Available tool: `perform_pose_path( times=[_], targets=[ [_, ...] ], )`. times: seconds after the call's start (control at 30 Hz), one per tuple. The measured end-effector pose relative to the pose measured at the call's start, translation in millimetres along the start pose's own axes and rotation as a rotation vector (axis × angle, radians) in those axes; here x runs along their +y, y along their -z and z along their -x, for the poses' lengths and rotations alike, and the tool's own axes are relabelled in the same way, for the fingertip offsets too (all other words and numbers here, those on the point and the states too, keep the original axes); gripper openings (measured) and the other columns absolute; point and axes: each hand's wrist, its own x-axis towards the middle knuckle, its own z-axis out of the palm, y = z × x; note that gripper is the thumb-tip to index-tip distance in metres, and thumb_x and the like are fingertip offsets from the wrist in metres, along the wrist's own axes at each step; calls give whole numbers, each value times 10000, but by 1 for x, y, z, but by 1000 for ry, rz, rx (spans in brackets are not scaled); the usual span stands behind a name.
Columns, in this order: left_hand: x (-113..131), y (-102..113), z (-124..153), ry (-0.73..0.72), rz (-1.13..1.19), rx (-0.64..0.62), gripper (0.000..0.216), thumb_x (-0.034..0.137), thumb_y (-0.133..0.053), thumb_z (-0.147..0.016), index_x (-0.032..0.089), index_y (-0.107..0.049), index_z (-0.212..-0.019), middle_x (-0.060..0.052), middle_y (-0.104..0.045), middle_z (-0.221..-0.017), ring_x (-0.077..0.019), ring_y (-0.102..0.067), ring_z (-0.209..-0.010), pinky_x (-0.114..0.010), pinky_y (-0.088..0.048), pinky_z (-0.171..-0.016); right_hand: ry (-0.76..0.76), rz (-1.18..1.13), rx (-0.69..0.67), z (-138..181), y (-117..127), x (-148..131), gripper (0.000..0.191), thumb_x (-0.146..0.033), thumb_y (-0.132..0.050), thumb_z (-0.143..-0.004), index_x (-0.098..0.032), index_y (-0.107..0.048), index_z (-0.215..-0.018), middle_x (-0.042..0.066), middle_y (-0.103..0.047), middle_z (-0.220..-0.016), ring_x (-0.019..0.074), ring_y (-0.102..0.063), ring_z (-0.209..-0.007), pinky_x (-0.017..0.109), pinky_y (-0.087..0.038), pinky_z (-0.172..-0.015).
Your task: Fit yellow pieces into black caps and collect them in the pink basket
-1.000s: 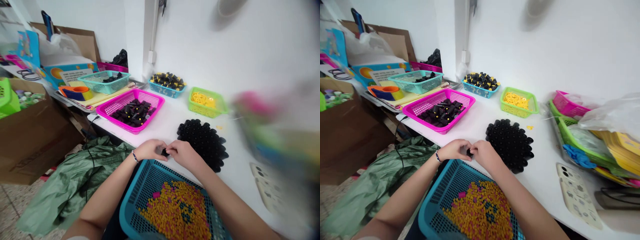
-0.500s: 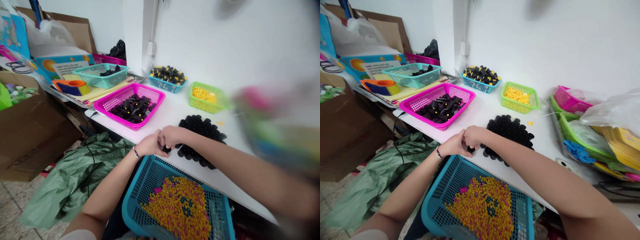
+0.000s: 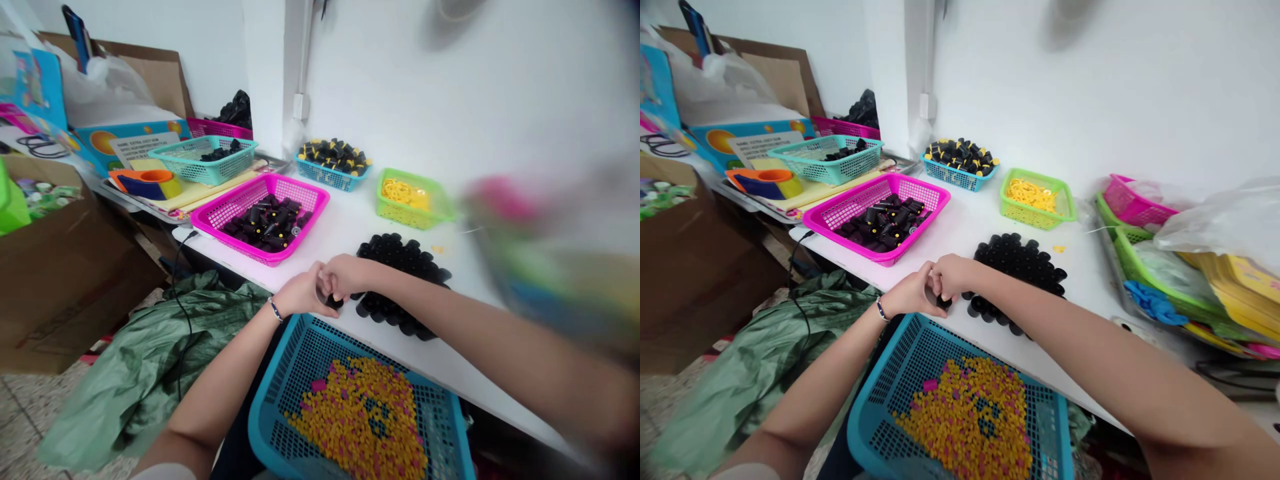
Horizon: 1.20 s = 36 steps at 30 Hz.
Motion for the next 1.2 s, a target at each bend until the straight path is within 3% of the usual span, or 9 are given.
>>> perform_pose_path(
  times=[0.07,0.2,0.4,0.6,0.73,0.83,1.03,1.2],
  targets=[
    [2,0,0,-2,-1,1,734,411,-807,-502,213,-355,-1046,-7,-661,-776,-168,-632,-676,-261,-463,-612,7,23,4,13,-3,3,156,-16,-647,-616,-172,-660,-614,-41,-622,-521,119,-609,-488,215,-465,-521],
    [3,0,1,20,-4,-4,757,424,-805,-494,226,-341,-1058,20,-642,-735,-149,-612,-629,-234,-443,-578,45,155,159,31,-16,8,170,-69,-567,-713,-180,-687,-665,3,-636,-591,132,-605,-580,220,-424,-542],
    [0,0,1,22,-2,-8,773,417,-808,-495,229,-343,-1083,23,-642,-735,-145,-609,-639,-236,-442,-606,52,179,174,33,-24,11,164,-75,-540,-720,-159,-681,-730,27,-651,-659,105,-564,-529,208,-376,-496],
    [2,1,0,12,-19,-18,762,422,-802,-507,224,-356,-1093,19,-653,-746,-153,-615,-649,-244,-441,-612,19,207,82,23,-9,4,109,-98,-603,-682,-171,-675,-714,21,-679,-695,152,-633,-670,228,-441,-609],
    [2,2,-1,24,-30,-3,727,425,-810,-478,187,-408,-1036,-27,-666,-806,-186,-632,-708,-272,-458,-636,-64,226,-71,6,-1,-8,189,-86,-635,-620,-165,-660,-790,4,-668,-652,151,-632,-568,223,-443,-528],
    [0,2,-2,52,-46,26,782,425,-825,-429,173,-431,-1055,-52,-668,-866,-229,-638,-777,-315,-474,-670,-128,221,-181,-7,-1,-14,161,-46,-621,-591,-139,-652,-719,17,-655,-609,165,-624,-499,238,-452,-482],
    [-2,2,-4,101,-55,20,775,408,-835,-406,158,-480,-1048,-67,-670,-877,-253,-637,-796,-347,-483,-699,-241,122,-292,-17,-2,-12,170,-44,-589,-665,-127,-635,-806,33,-674,-674,156,-647,-538,232,-509,-501],
    [-4,2,-5,109,-41,11,891,428,-832,-406,148,-427,-1148,-77,-669,-896,-258,-638,-804,-358,-490,-694,-304,113,-307,-22,-4,-16,108,-113,-596,-716,-75,-643,-805,51,-660,-591,167,-638,-520,265,-519,-531]
  ],
)
